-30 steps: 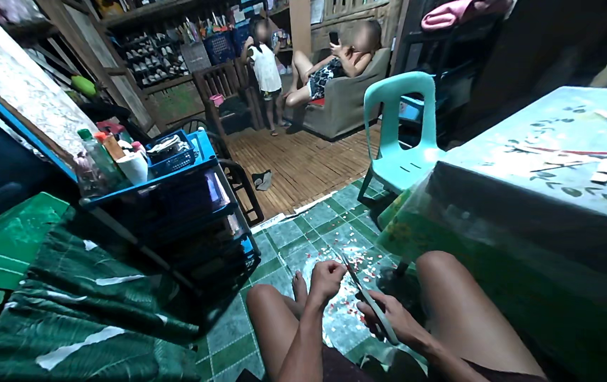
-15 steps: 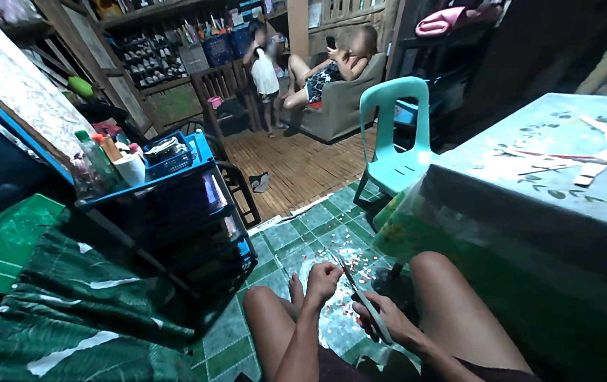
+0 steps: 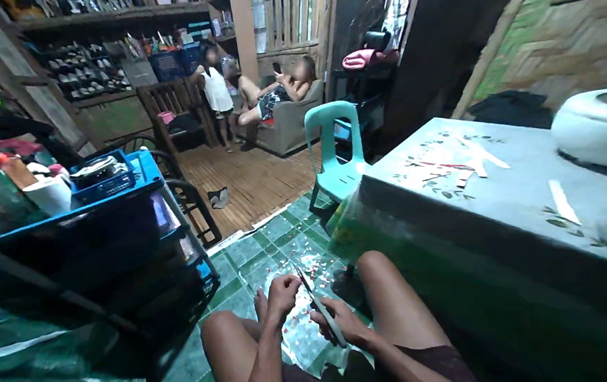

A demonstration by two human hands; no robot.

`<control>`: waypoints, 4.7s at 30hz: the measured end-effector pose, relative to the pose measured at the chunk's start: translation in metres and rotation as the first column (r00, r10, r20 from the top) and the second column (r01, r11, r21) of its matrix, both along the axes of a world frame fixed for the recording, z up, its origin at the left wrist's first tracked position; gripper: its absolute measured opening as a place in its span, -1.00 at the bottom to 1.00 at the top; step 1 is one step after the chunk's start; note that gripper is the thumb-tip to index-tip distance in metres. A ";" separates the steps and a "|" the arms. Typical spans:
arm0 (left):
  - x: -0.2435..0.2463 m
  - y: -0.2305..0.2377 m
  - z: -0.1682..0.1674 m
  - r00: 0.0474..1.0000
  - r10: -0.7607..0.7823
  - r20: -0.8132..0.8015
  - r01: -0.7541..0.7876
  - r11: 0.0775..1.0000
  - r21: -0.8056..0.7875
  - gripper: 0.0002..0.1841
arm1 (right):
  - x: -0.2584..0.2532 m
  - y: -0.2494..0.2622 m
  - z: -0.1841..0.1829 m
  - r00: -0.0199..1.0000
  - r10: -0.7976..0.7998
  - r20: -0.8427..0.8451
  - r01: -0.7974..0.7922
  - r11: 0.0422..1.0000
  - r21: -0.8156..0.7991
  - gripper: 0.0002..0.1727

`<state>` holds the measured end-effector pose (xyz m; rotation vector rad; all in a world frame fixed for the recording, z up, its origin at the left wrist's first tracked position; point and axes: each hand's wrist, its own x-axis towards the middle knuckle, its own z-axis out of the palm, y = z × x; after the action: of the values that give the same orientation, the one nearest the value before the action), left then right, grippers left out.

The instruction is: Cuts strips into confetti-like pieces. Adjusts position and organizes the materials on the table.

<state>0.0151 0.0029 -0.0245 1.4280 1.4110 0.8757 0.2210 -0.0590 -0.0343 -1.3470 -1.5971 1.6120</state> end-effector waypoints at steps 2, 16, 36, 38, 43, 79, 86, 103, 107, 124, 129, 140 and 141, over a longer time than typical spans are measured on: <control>-0.001 -0.001 -0.001 1.000 0.009 0.008 -0.009 1.000 -0.004 -0.76 | -0.001 0.000 -0.002 1.000 -0.009 0.025 0.009 1.000 0.012 -0.34; -0.004 -0.001 0.013 0.998 0.014 0.054 -0.015 1.000 0.025 -0.77 | 0.000 0.003 0.010 0.990 -0.046 0.137 0.031 0.994 0.109 -0.15; 0.000 -0.002 0.008 0.980 0.065 0.186 -0.062 0.998 -0.022 -0.83 | 0.006 0.007 0.006 0.990 0.001 0.143 -0.034 0.973 0.227 -0.12; 0.000 -0.002 0.008 0.982 0.060 0.179 -0.059 0.998 -0.011 -0.82 | 0.006 0.008 0.006 0.985 0.002 0.172 -0.042 0.972 0.229 -0.11; -0.001 -0.003 0.010 0.985 0.049 0.163 -0.050 0.999 -0.001 -0.82 | 0.006 0.010 0.003 0.981 -0.008 0.196 -0.039 0.971 0.236 -0.12; -0.008 0.002 0.007 0.932 0.050 0.358 0.006 0.988 -0.154 -0.83 | 0.009 0.013 0.016 0.991 -0.133 -0.013 0.133 0.990 0.051 -0.29; -0.010 0.002 0.007 0.923 0.092 0.375 -0.035 0.987 -0.158 -0.84 | 0.010 0.012 0.019 0.980 -0.199 -0.008 0.199 0.979 0.039 -0.36; -0.008 0.002 0.004 0.916 0.031 0.400 0.028 0.990 -0.141 -0.83 | 0.005 0.010 0.005 0.997 -0.038 -0.061 0.040 0.999 0.030 -0.26; -0.006 0.002 0.003 0.917 0.023 0.398 0.040 0.988 -0.149 -0.83 | 0.005 0.010 0.006 0.997 -0.036 -0.063 0.038 0.999 0.030 -0.27; -0.005 0.001 0.005 0.922 0.030 0.386 0.028 0.989 -0.144 -0.83 | 0.004 0.008 0.008 0.997 -0.003 -0.072 0.005 1.000 0.025 -0.27; -0.006 0.001 0.004 0.931 0.022 0.364 0.030 0.990 -0.135 -0.83 | 0.003 0.008 0.008 0.998 -0.008 -0.067 0.008 1.000 0.003 -0.29; -0.004 0.000 0.004 0.925 0.029 0.378 0.028 0.989 -0.144 -0.85 | 0.004 0.008 0.010 0.994 -0.071 -0.085 0.066 0.996 -0.063 -0.30; -0.004 0.000 0.005 0.923 0.029 0.383 0.029 0.989 -0.144 -0.85 | 0.004 0.007 0.011 0.994 -0.073 -0.084 0.069 0.997 -0.047 -0.32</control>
<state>0.0115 0.0029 -0.0198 1.0736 1.1496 0.9702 0.2247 -0.0515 -0.0236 -1.3239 -1.4559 1.6488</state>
